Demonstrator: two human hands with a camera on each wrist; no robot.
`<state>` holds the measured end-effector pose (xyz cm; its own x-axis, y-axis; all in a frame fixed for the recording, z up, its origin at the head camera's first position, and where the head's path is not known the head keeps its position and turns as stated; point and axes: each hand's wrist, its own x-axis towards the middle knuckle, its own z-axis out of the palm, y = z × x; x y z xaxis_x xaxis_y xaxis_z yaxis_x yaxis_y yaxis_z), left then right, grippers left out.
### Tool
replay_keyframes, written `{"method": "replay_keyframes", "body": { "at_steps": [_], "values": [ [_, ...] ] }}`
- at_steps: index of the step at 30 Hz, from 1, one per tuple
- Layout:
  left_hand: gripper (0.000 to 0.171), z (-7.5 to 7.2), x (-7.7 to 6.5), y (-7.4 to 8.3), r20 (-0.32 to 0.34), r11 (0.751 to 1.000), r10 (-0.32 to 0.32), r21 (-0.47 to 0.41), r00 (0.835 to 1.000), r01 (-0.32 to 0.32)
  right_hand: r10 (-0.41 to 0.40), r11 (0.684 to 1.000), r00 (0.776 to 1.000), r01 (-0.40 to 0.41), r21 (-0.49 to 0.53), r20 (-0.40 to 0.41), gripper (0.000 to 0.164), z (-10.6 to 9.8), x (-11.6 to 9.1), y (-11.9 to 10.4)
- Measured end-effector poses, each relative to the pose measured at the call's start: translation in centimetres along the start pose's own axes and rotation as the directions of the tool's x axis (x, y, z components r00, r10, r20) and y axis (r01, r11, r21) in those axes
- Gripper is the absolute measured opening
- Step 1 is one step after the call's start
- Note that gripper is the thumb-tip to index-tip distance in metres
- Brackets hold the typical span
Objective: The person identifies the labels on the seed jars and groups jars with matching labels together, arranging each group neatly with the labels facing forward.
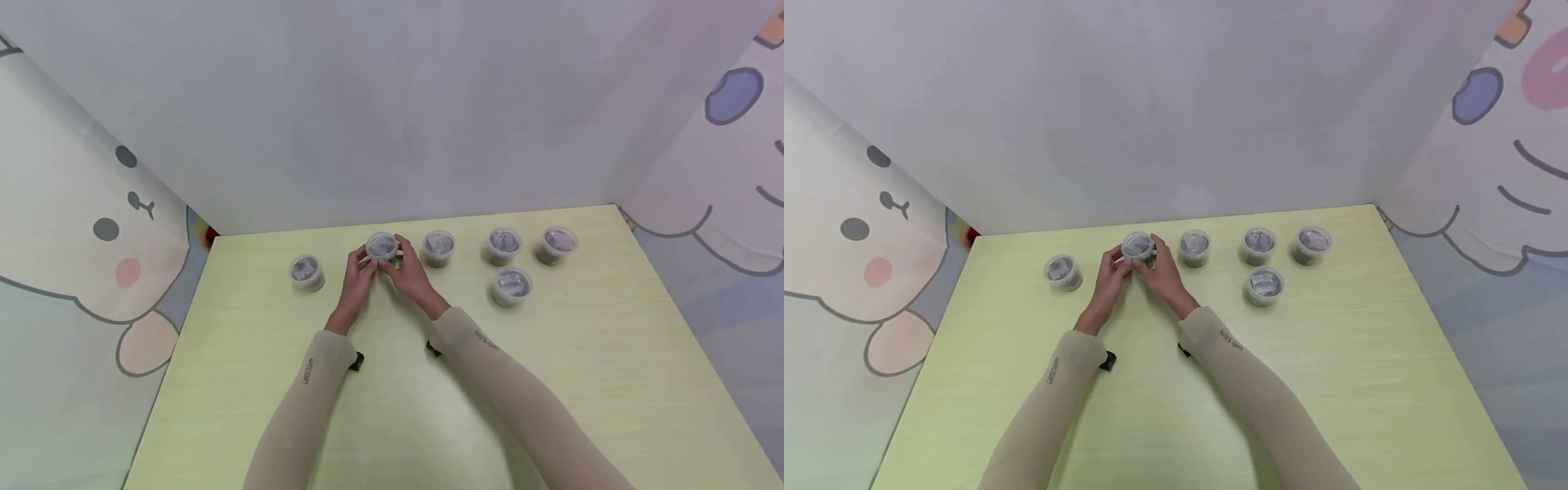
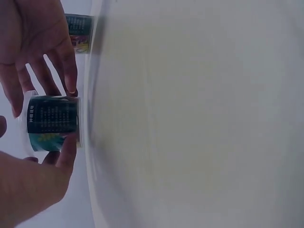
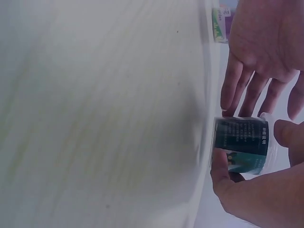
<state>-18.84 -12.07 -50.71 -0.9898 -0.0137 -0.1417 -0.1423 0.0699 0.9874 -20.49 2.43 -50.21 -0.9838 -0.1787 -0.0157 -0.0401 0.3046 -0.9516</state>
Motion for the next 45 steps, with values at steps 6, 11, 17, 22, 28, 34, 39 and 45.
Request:
{"method": "replay_keyframes", "body": {
  "at_steps": [6, 11, 17, 22, 28, 34, 39, 45],
  "values": [
    [0.050, -0.3, -1.1, 0.5, -0.022, 1.000, 0.022, 0.013, 1.000, -0.022, -0.030, 0.999, 0.999, 0.030, -0.023, -0.017, 0.066, -0.2, -0.6, -0.8],
    [0.047, -0.2, -1.9, 1.0, -0.031, 1.000, 0.027, -0.009, 0.999, -0.027, -0.054, 0.998, 0.998, 0.054, -0.018, -0.021, 0.067, -0.5, -1.3, -1.4],
    [0.046, -0.1, -3.2, 1.6, -0.023, 0.999, 0.038, 0.009, 0.999, -0.038, 0.003, 0.999, 1.000, -0.003, 0.039, 0.008, 0.069, -1.1, -2.2, -1.8],
    [0.045, -0.2, -4.0, 2.1, -0.024, 0.998, 0.061, 0.019, 0.998, -0.060, 0.030, 0.996, 0.999, -0.033, 0.085, 0.035, 0.068, -1.8, -3.0, -2.1],
    [0.043, -0.3, -4.8, 2.4, -0.016, 0.997, 0.071, 0.042, 0.997, -0.071, 0.020, 0.993, 0.997, -0.028, 0.111, 0.074, 0.064, -2.8, -4.0, -2.3],
    [0.044, -0.6, -5.2, 2.5, 0.008, 0.996, 0.070, 0.060, 0.998, -0.070, 0.012, 0.991, 0.990, -0.031, 0.130, 0.143, 0.059, -3.4, -5.2, -2.4],
    [0.052, -1.2, -5.3, 2.4, 0.102, 0.993, 0.079, 0.074, 0.992, -0.087, 0.023, 0.988, 0.980, -0.053, 0.147, 0.198, 0.059, -4.1, -6.2, -2.6],
    [0.061, -1.8, -5.8, 2.3, 0.239, 0.994, 0.074, 0.061, 0.968, -0.091, 0.028, 0.977, 0.957, -0.087, 0.195, 0.288, 0.059, -4.9, -6.9, -2.7]
  ]
}}
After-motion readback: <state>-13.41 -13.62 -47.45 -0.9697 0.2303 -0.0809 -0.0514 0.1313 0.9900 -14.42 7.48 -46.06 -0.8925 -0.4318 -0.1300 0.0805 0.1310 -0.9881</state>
